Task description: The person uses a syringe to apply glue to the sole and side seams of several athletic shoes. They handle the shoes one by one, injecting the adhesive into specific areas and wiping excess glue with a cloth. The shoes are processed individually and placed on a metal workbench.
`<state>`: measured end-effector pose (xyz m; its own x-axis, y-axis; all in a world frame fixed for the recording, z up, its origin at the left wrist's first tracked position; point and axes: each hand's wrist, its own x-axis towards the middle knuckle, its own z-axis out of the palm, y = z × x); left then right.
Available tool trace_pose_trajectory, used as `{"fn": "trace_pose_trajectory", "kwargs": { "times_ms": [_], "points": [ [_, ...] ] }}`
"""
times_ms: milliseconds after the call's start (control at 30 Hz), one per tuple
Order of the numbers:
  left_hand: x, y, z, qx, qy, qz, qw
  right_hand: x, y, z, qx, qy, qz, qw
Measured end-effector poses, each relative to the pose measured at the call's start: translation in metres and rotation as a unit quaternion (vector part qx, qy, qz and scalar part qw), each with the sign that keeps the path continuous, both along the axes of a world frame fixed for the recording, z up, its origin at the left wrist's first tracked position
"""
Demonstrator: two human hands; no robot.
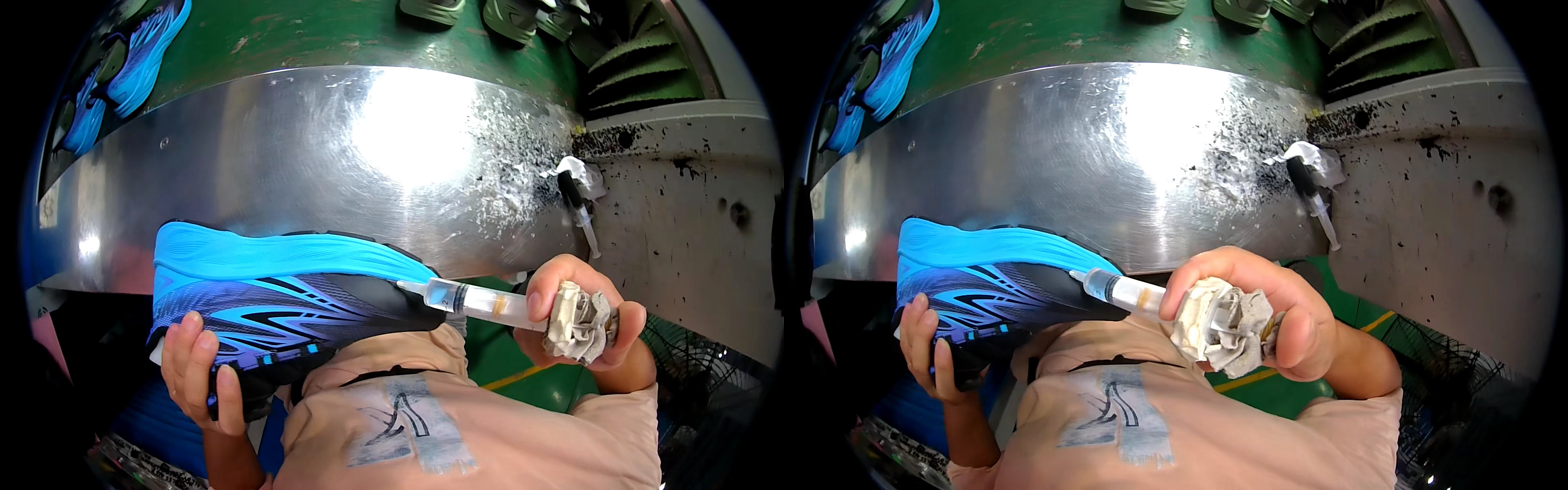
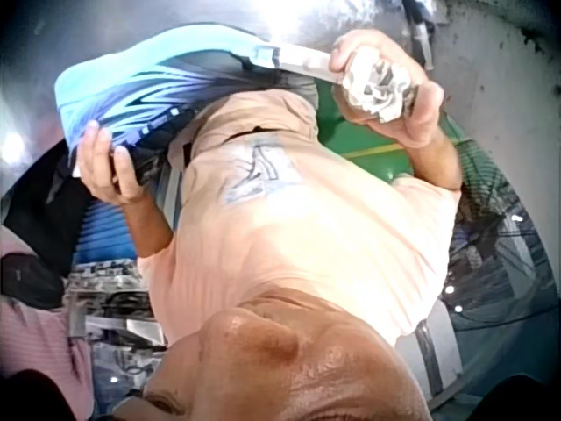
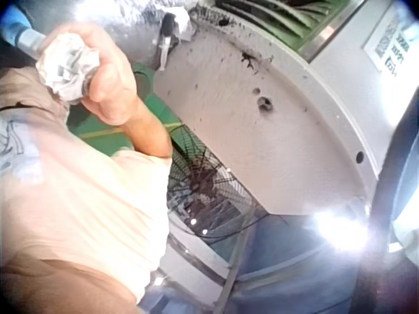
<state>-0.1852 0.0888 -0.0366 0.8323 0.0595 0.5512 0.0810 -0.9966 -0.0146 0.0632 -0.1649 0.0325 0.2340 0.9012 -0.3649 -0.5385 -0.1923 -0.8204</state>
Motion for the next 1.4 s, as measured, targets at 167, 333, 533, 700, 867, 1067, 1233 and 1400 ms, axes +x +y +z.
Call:
{"fn": "trace_pose_trajectory", "kwargs": {
  "times_ms": [167, 333, 533, 700, 867, 1067, 1233, 1400],
  "points": [
    [0.000, 0.006, 0.002, 0.024, 0.012, -0.031, 0.999, -0.008, -0.023, -0.009, 0.022, 0.025, -0.025, 0.999],
    [0.008, 0.004, 0.007, 0.010, 0.007, -0.039, 0.999, -0.016, -0.039, -0.015, 0.038, 0.049, -0.051, 0.997],
    [0.014, 0.004, 0.014, -0.019, 0.013, -0.054, 0.998, -0.018, -0.047, -0.025, 0.083, 0.059, -0.050, 0.993],
    [0.018, 0.002, 0.017, -0.027, 0.017, -0.054, 0.998, -0.023, -0.052, -0.033, 0.107, 0.089, -0.064, 0.988],
    [0.026, 0.001, 0.021, -0.051, 0.012, -0.063, 0.997, -0.013, -0.055, -0.027, 0.099, 0.086, -0.085, 0.988],
    [0.051, 0.025, 0.055, -0.159, 0.026, 0.133, 0.978, 0.049, -0.009, -0.011, 0.289, -0.044, -0.255, 0.922],
    [0.093, 0.020, 0.110, -0.395, 0.274, 0.213, 0.851, 0.049, -0.006, -0.047, 0.108, -0.242, -0.290, 0.920],
    [0.117, 0.051, 0.118, -0.010, 0.297, -0.065, 0.953, 0.029, 0.001, -0.073, 0.077, -0.280, -0.300, 0.909]
  ]
}}
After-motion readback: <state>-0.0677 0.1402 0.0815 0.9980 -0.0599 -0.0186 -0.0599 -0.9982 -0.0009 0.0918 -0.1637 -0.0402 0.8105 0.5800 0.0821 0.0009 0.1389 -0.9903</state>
